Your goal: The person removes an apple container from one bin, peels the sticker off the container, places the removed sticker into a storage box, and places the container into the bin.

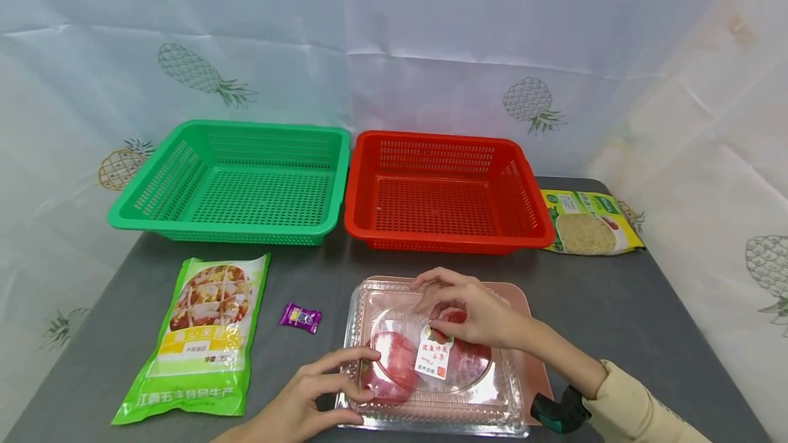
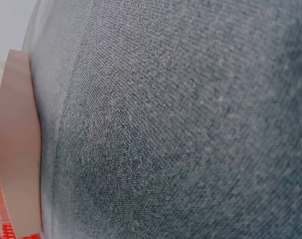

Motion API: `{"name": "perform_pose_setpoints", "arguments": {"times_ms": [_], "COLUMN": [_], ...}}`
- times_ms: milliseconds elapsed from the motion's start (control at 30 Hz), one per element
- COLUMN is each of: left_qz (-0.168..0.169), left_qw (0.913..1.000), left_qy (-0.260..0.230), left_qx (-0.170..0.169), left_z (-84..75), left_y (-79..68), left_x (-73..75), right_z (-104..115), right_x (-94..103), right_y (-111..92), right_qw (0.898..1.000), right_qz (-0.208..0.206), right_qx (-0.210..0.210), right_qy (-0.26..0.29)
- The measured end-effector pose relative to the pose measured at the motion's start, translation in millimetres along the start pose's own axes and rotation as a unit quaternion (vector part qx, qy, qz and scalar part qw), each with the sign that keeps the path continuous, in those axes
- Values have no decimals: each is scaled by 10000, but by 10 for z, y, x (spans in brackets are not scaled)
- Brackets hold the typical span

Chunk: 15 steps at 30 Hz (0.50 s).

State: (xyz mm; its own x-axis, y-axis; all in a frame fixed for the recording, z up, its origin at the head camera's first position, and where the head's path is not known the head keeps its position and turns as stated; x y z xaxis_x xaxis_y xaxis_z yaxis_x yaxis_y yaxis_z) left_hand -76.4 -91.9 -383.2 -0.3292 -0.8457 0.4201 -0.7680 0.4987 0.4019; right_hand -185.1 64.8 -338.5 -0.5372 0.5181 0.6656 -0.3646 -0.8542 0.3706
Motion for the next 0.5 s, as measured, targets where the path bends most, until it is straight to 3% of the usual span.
{"name": "perform_pose_setpoints", "arguments": {"times_ms": [100, 267, 500], "left_qz": [-37, -2, 67], "left_qw": [9999, 10000, 9994], "left_qy": [47, 17, -25], "left_qx": [-91, 41, 329], "left_z": [-15, -7, 17], "left_y": [6, 13, 13], "left_x": [5, -1, -1], "right_z": [27, 64, 36], "right_x": [-4, -12, -36], "right_y": [12, 11, 5], "right_qw": [9995, 9977, 9962], "right_qz": [88, 226, 838], "right_qx": [237, 459, 59], "right_qy": [-164, -435, -250]}}
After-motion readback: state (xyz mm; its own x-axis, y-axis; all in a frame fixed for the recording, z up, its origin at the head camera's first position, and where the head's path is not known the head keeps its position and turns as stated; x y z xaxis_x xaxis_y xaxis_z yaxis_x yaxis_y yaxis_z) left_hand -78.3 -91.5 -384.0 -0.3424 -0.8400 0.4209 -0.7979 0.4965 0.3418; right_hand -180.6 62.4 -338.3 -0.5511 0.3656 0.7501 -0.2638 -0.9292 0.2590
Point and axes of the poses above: each hand's wrist, its own y-axis towards the middle knuckle, its own x-axis out of the back of the hand, z = x × y, the point moved 9 cm from there along y, towards the middle knuckle, and after that the axes turned 9 degrees about x, right-handed, at the moved point
